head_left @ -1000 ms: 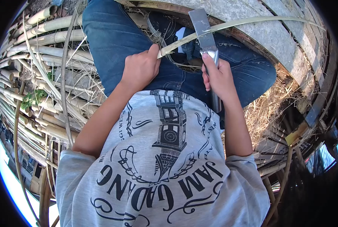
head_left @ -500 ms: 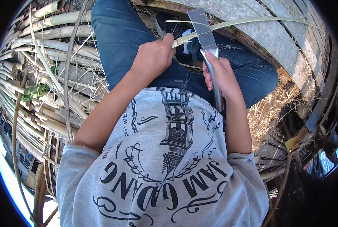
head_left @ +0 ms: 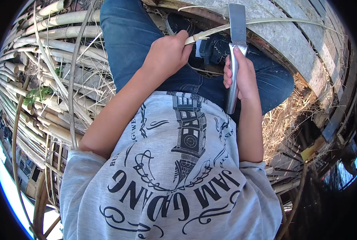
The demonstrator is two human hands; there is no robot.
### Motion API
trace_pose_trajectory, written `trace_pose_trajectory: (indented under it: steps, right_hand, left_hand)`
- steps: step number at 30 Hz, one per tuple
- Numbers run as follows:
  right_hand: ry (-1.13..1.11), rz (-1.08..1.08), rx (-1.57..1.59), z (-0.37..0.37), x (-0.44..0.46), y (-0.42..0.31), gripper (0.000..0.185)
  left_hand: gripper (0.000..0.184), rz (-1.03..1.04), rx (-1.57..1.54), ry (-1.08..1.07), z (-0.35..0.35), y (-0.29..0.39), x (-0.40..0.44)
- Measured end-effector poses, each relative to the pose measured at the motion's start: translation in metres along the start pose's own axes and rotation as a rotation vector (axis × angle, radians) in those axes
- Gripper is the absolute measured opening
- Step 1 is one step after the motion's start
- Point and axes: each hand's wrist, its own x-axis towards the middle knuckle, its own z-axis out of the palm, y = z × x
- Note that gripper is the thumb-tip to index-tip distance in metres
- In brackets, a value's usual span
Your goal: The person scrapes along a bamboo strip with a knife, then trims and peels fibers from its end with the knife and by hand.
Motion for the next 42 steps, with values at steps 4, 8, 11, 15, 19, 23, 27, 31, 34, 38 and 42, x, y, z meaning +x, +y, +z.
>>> trace_pose_trajectory:
  steps: [4,8,11,15,19,23,27,31,34,38,42]
  right_hand:
    - [-0.061,0.025,-0.313,0.013,-0.012,0.004,0.048]
    - [-0.157,0.124,-0.188,0.003,-0.009,-0.001,0.048]
    - [-0.237,0.183,-0.064,0.001,-0.004,0.004,0.048]
    - [-0.262,0.184,0.056,-0.001,-0.004,0.005,0.047]
    - [-0.232,0.157,0.102,-0.012,-0.002,0.006,0.046]
    - [-0.129,0.062,0.128,-0.017,-0.002,0.002,0.046]
    - [-0.162,0.090,-0.310,-0.004,-0.006,0.009,0.048]
    - [-0.217,0.140,-0.301,-0.008,-0.004,0.005,0.045]
    - [-0.326,0.213,-0.090,-0.011,-0.001,0.008,0.048]
    - [-0.436,0.265,0.097,-0.015,0.001,0.015,0.047]
    - [-0.301,0.116,0.168,-0.012,-0.002,0.011,0.046]
  left_hand:
    - [0.019,0.075,0.082,0.022,0.005,-0.001,-0.001]
    - [0.019,0.005,0.035,0.002,0.008,0.005,0.000]
    - [0.017,-0.057,-0.154,-0.022,0.006,0.002,0.001]
    - [0.017,-0.328,-0.670,-0.364,-0.005,-0.013,0.000]
    - [0.028,-0.559,-1.107,-0.497,-0.016,-0.031,-0.008]
    - [0.027,-0.544,-1.277,-0.520,-0.009,-0.035,-0.012]
    - [0.026,-0.537,-1.327,-0.455,-0.003,-0.032,-0.010]
    - [0.026,-0.566,-1.443,-0.438,-0.006,-0.027,-0.015]
    - [0.027,-0.584,-1.440,-0.430,-0.005,-0.023,-0.014]
    - [0.027,-0.625,-1.442,-0.386,-0.003,-0.025,-0.011]
    - [0.028,-0.622,-1.446,-0.417,-0.004,-0.021,-0.010]
